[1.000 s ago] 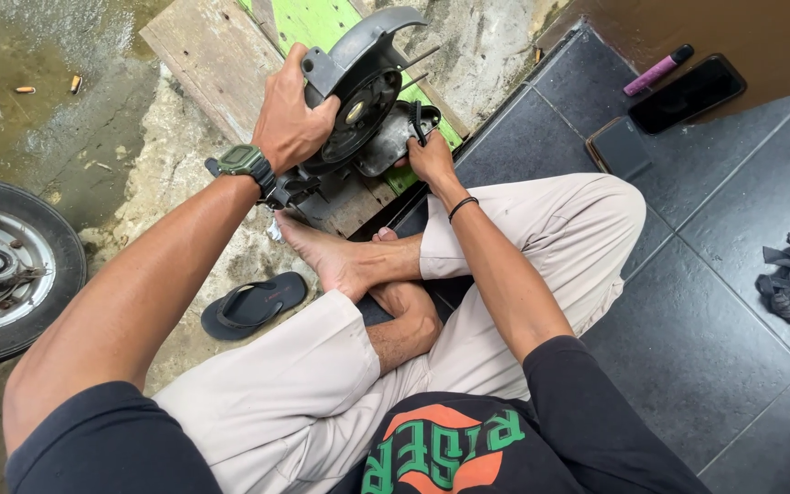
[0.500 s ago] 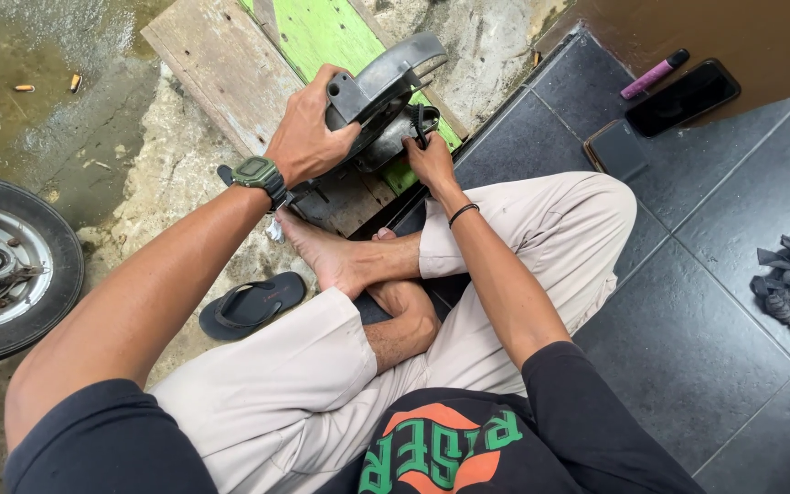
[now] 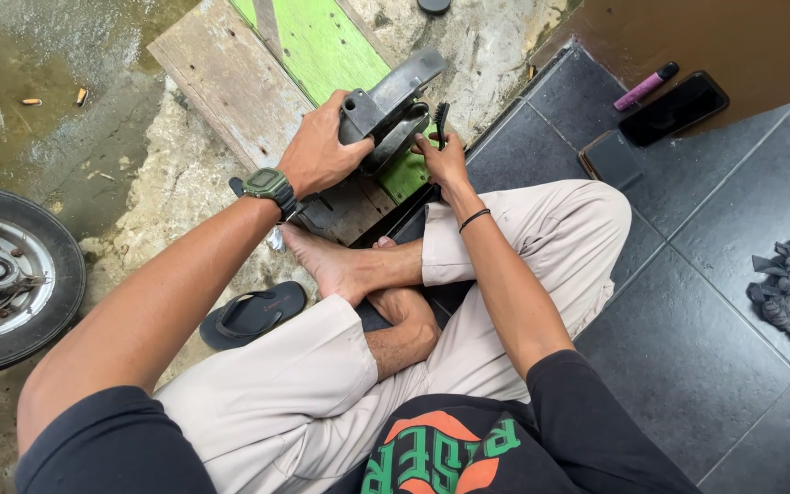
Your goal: Cleaning a metal engine cover by scraping off dirt and grime with a small tool
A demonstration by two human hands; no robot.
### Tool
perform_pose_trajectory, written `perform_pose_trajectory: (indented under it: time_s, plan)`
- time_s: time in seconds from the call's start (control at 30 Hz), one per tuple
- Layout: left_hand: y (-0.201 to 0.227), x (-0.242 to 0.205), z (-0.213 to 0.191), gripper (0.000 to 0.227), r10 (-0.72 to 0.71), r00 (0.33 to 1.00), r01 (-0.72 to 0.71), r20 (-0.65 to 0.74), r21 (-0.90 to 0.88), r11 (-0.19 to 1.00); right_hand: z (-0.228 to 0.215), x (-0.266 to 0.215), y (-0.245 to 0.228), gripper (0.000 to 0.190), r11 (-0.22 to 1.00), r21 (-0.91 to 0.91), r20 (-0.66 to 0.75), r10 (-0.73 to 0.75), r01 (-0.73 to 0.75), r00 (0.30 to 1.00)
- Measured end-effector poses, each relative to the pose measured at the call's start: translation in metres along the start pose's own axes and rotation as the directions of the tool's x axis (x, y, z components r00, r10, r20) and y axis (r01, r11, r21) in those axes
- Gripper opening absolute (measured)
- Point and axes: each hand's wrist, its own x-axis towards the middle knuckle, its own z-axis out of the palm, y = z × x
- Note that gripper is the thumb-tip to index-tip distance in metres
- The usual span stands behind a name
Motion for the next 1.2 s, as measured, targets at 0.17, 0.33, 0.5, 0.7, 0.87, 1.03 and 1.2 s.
perform_pose_trajectory:
  time_s: [0.17, 0.33, 0.5, 0.7, 0.87, 1.03, 1.2]
  plan:
    - [-0.012, 0.008, 0.004, 0.05, -0.093, 0.993, 0.098, 0.071, -0.062, 0.993, 0.0, 0.008, 0.008, 0.052, 0.995, 0.012, 0.026, -0.097, 0.096, 0.995]
    - [-0.005, 0.007, 0.002, 0.051, -0.126, 0.984, 0.131, 0.128, -0.03, 0.991, 0.014, 0.026, 0.019, 0.059, 0.995, 0.093, 0.041, -0.039, 0.035, 0.998]
    - [-0.021, 0.012, 0.005, 0.061, -0.226, 0.964, 0.205, 0.141, 0.153, 0.967, 0.035, 0.036, 0.03, 0.04, 0.991, 0.041, 0.03, -0.127, 0.126, 0.991]
    - [-0.001, 0.004, 0.015, 0.044, -0.122, 0.988, 0.097, 0.098, 0.225, 0.97, 0.029, 0.011, 0.033, 0.028, 0.998, -0.062, 0.101, 0.013, -0.006, 0.995]
    - [0.01, 0.002, 0.007, 0.044, -0.138, 0.983, 0.112, 0.118, 0.204, 0.973, 0.029, 0.025, 0.048, 0.026, 0.998, 0.051, 0.103, 0.015, -0.02, 0.995]
    - [0.009, 0.011, -0.004, 0.046, -0.203, 0.967, 0.162, 0.152, 0.244, 0.956, 0.033, 0.03, 0.044, 0.024, 0.896, 0.423, 0.094, 0.104, -0.134, 0.99]
    - [0.014, 0.02, -0.025, 0.042, -0.216, 0.953, 0.168, 0.213, 0.225, 0.96, 0.036, 0.014, 0.029, 0.028, 0.97, 0.219, 0.022, 0.107, -0.109, 0.994]
